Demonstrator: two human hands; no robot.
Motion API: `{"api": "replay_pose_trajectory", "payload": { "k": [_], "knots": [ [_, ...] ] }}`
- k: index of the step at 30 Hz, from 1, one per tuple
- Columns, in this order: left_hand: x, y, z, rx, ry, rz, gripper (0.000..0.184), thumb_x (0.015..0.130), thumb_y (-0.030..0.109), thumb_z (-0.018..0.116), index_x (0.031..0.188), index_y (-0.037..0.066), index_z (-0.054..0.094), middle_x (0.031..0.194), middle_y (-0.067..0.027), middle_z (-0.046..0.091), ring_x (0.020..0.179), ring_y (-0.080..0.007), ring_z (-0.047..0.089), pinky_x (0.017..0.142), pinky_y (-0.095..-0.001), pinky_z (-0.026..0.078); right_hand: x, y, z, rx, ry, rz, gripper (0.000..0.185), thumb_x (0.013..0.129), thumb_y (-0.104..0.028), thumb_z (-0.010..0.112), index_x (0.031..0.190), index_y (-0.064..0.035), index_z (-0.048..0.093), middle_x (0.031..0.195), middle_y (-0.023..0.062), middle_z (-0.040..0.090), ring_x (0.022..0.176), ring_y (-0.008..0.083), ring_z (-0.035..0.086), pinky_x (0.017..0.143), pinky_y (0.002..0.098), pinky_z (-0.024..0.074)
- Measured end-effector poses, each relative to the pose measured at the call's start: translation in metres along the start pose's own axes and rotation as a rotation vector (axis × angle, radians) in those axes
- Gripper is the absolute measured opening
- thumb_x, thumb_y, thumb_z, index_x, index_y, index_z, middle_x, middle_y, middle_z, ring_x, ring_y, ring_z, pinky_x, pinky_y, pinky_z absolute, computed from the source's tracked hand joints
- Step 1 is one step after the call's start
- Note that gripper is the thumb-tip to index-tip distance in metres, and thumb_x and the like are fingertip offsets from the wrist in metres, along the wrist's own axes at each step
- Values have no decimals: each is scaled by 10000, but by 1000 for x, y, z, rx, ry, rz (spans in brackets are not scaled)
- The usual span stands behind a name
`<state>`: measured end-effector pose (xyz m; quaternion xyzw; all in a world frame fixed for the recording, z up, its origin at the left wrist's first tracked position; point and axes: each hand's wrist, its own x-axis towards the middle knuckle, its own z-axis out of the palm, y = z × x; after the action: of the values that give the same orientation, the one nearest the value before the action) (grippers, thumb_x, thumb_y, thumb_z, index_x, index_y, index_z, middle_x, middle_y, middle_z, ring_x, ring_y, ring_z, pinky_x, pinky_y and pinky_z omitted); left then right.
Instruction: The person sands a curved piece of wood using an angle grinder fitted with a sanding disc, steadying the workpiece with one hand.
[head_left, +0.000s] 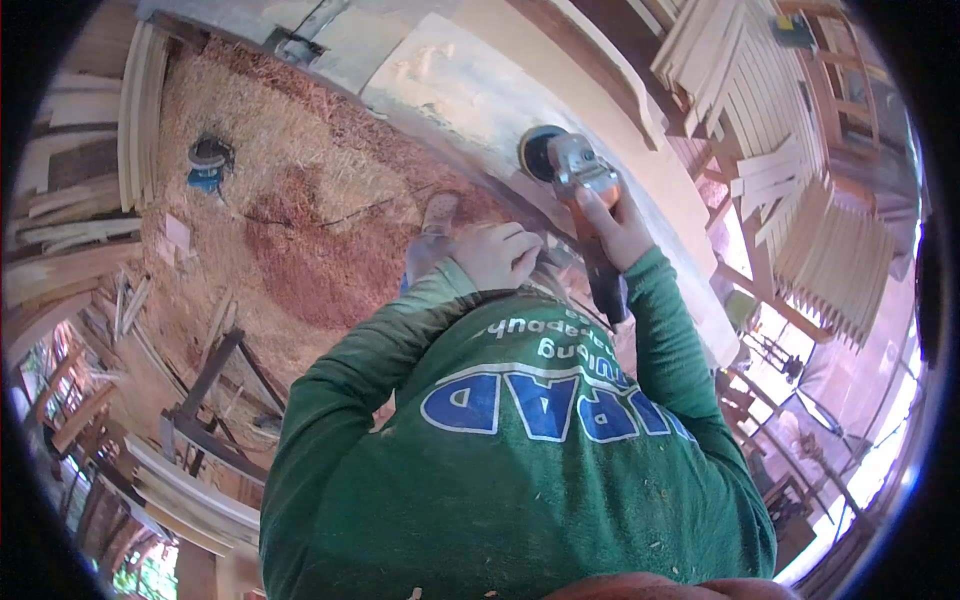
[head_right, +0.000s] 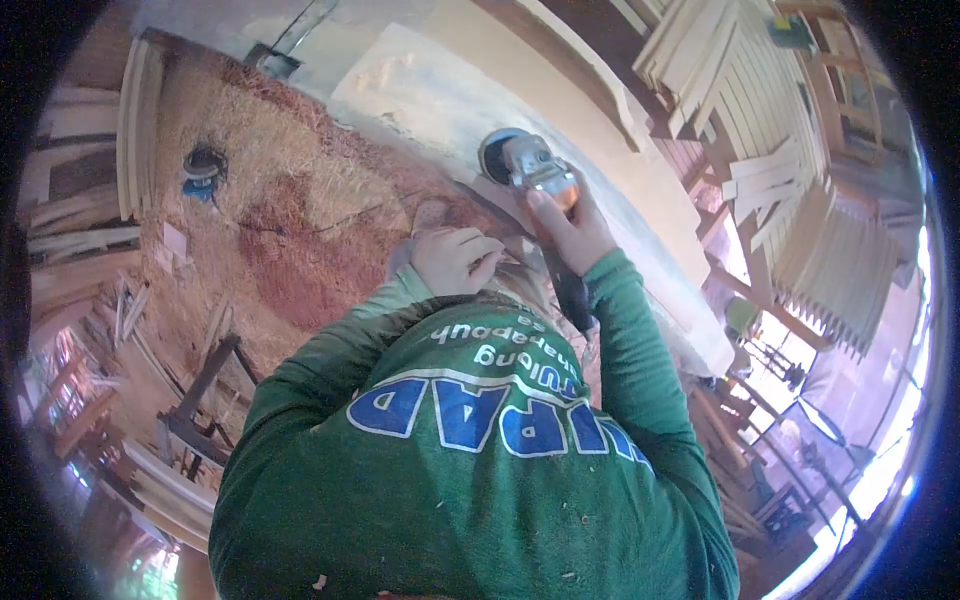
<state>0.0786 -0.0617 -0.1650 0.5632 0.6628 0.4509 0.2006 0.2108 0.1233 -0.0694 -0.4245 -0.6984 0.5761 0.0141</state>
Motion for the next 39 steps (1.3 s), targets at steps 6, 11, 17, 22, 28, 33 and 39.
{"api": "replay_pose_trajectory", "payload": {
  "k": [6,11,17,22,28,33,39],
  "knots": [
    [14,6,-6,7,-53,62,82,884,164,729,944,117,760,837,-87,727,739,-309,712,669,-434,569,-13,17,-16,40,71,27,891,963,-501,742,1566,41,374,1357,196,641,1247,258,616,1093,364,470],
    [48,9,-1,43,-75,122,86,892,171,726,936,106,759,852,-104,732,751,-330,715,672,-444,564,-50,55,-30,77,204,72,959,942,-539,751,1586,46,346,1363,267,637,1292,314,622,1108,392,477],
    [93,23,29,401,-73,210,272,870,275,790,1106,141,771,1144,-88,709,1085,-304,662,944,-469,506,-128,96,-79,169,411,246,986,929,-569,746,1591,41,345,1329,266,662,1236,316,656,1066,389,503],
    [119,-117,3,502,-283,174,433,816,437,831,1176,203,771,1219,-54,664,1195,-290,594,1042,-510,414,-58,152,-2,301,535,256,973,932,-573,742,1589,30,353,1313,233,681,1212,300,666,1044,383,515],
    [119,-176,16,566,-317,137,521,802,549,817,1205,221,771,1230,-46,662,1212,-307,582,1056,-532,380,-55,189,3,243,683,355,950,927,-603,738,1567,18,409,1343,239,669,1255,295,654,1058,384,511],
    [132,-199,21,563,-383,102,494,816,515,823,1211,220,791,1213,-62,666,1190,-296,597,1043,-513,418,-62,257,-28,179,845,474,1033,872,-737,707,1554,-3,454,1309,223,692,1204,287,680,1036,383,524],
    [127,-207,40,485,-403,94,492,799,537,827,1184,230,816,1180,-35,674,1151,-273,599,1014,-526,413,-94,306,-54,379,931,428,903,896,-687,713,1467,-6,560,1224,172,731,1080,248,711,963,372,553]
  ]
}}
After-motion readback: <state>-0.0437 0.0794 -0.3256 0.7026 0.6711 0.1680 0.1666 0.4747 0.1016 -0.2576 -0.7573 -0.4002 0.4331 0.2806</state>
